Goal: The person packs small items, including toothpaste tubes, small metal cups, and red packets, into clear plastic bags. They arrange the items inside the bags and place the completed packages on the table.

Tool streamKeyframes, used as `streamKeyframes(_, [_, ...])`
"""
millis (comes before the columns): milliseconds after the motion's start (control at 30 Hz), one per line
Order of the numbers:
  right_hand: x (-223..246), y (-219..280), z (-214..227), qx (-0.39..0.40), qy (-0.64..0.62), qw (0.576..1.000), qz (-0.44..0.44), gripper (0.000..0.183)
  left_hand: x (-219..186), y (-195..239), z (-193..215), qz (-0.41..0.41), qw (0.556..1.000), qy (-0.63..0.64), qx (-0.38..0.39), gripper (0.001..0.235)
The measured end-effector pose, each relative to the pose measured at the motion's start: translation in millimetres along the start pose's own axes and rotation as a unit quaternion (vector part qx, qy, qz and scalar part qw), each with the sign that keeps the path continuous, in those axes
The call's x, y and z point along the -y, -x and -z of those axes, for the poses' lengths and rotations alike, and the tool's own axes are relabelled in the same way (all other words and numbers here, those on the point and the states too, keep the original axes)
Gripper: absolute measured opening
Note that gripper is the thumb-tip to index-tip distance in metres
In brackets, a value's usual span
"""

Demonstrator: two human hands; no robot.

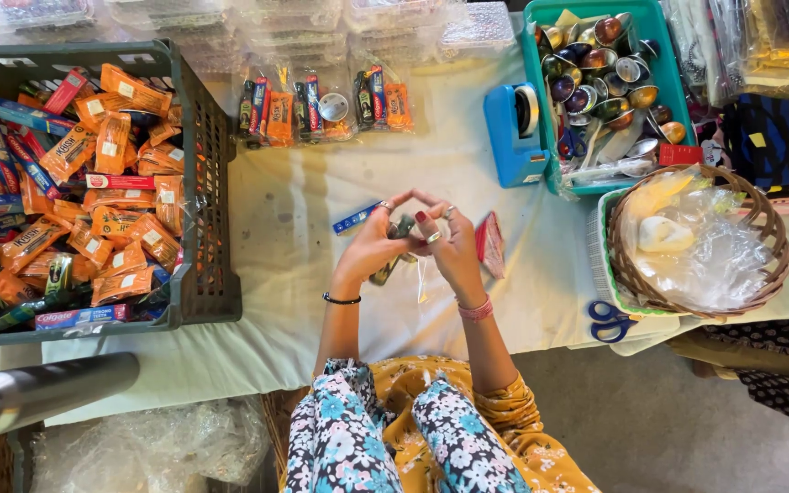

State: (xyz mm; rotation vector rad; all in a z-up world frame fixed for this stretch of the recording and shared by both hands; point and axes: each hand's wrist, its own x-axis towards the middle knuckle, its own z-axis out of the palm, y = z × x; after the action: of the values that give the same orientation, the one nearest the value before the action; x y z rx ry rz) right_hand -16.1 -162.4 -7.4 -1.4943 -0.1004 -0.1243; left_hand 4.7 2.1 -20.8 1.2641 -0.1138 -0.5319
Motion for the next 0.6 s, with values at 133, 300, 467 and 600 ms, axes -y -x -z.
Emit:
streamKeyframes(133, [-1,-1,4,0.138,0.025,0.989,0.041,0.010,28,-5,17,0.001,0.998,-0.036,-0.047,0.097])
streamKeyframes(300, [-20,2,9,0.101,0.038,0.993,-0.041,0.011,2,5,8,-0.006,0.999,-0.038,-0.035,0.096])
streamKeyframes(467, [-16,-2,11,0.011,0.007,0.998,-0.059,0.012,24,11,40,0.028,0.986,-0.163,-0.002,0.056])
streamKeyframes(600, [-15,-6,20,0.013,0.025,0.995,-0.095,0.015,4,21,40,0.084,0.978,-0.192,0.024,0.026])
